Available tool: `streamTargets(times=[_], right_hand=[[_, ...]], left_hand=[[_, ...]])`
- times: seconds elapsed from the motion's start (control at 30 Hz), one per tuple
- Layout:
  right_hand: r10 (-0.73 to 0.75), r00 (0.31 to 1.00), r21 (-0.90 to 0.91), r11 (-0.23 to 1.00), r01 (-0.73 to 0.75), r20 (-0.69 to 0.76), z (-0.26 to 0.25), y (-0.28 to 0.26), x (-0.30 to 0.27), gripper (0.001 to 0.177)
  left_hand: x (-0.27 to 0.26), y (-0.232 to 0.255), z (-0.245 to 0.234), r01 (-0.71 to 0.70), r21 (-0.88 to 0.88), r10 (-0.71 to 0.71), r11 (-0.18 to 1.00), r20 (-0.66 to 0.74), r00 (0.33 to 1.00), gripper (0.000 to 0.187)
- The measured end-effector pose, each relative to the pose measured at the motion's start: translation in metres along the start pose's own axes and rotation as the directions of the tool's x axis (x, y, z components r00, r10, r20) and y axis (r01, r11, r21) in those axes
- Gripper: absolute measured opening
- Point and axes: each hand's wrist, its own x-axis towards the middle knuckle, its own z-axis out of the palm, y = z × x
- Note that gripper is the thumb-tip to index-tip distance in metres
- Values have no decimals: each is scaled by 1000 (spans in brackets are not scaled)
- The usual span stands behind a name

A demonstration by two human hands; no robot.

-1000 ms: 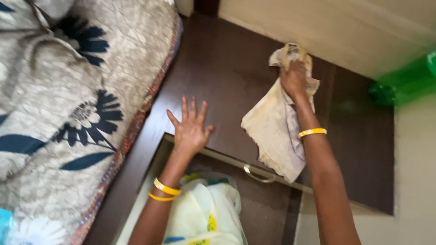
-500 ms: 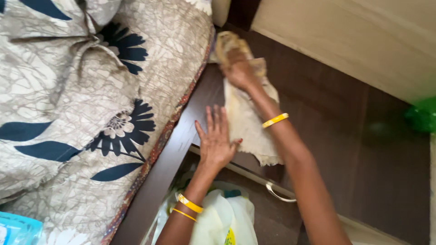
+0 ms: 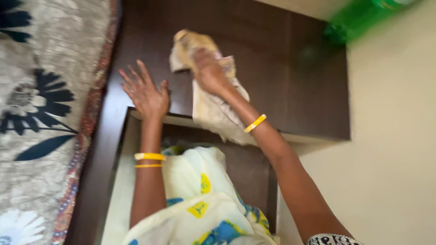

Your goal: The person wipes a wooden surface and bed with a cloth, then opens a drawer and rearranges various items including bottles, tubes, and containers. The person moves items from the drawer to the bed and back, organizing them.

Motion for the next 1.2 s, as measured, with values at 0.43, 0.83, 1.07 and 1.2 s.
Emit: streamTargets(times=[0.43, 0.83, 1.07, 1.2], right_hand=[[521, 748, -370, 655, -659, -411, -226, 215, -357, 41], [563, 826, -202, 813, -546, 30, -123, 54, -212, 65], [306, 938, -189, 943, -274, 165, -38, -11, -70, 67], [139, 981, -168, 979, -116, 137, 21, -33, -1, 66]], left_hand=[[2, 5, -8, 16, 90, -25, 996, 100, 995, 80], [5, 11, -12, 32, 104, -39, 994, 68, 997, 75], [9, 7, -4, 52, 129, -58, 990, 45, 997, 78], [9, 0, 7, 44, 32, -47, 998, 85, 995, 78]])
